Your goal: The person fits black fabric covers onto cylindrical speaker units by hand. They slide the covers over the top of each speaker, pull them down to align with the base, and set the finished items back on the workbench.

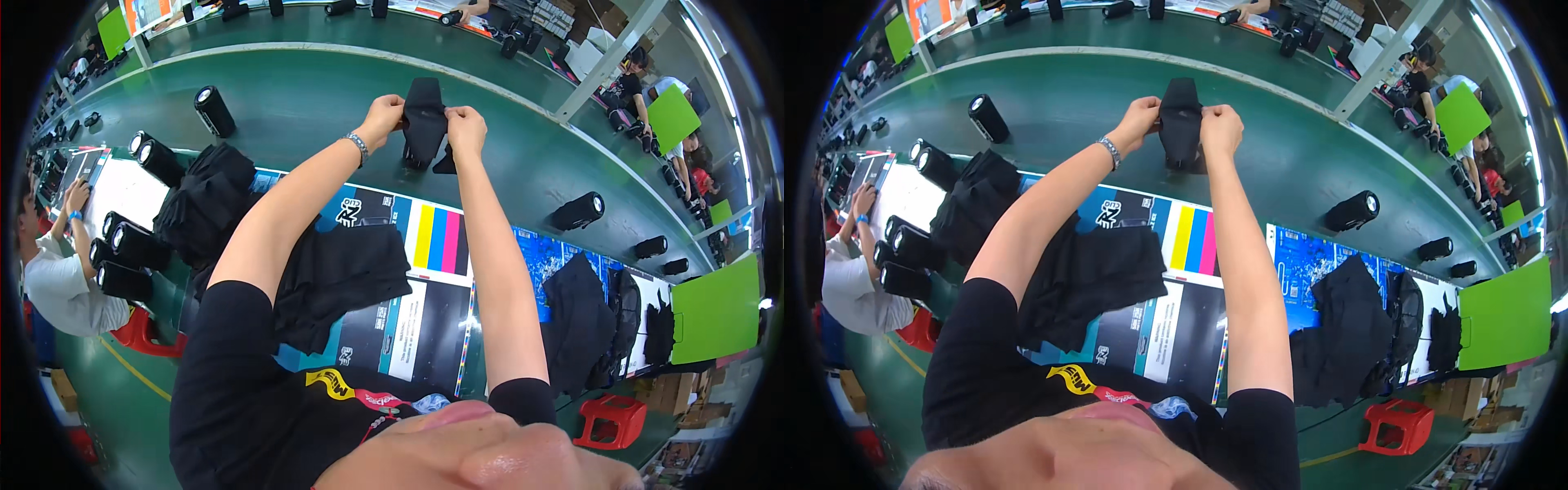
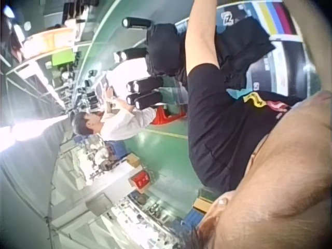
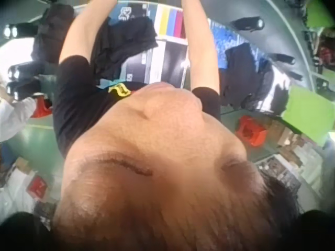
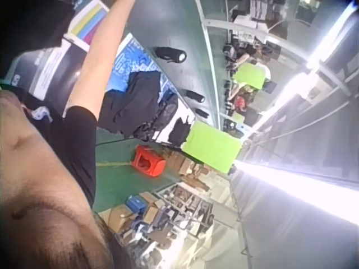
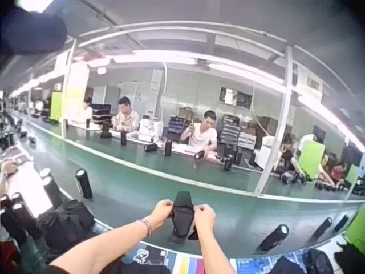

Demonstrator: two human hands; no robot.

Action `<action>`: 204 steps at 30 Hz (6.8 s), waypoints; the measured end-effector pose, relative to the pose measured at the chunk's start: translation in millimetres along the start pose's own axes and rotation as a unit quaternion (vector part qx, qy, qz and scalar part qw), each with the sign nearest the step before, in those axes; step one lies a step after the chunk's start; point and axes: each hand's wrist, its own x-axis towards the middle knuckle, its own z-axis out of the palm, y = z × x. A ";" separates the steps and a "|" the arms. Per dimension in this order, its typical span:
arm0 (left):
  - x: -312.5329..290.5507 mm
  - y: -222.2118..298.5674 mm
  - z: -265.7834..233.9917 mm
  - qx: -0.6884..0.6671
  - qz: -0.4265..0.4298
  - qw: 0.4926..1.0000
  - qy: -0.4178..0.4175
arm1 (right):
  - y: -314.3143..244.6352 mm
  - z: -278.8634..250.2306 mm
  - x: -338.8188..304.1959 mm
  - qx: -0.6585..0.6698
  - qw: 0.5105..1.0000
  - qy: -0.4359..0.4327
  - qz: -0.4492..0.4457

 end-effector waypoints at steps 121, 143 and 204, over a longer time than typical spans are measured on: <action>12.6 -57.2 163.0 -0.144 0.054 0.988 -0.030 | 112.2 -49.6 57.3 0.468 0.856 -0.030 0.218; -65.8 -18.9 98.5 0.057 0.034 0.998 0.011 | 109.6 -183.0 -26.3 0.536 0.810 0.122 0.206; -224.7 -11.9 25.6 -0.021 0.053 0.996 -0.074 | -2.7 -115.2 -176.8 0.518 0.848 -0.038 0.103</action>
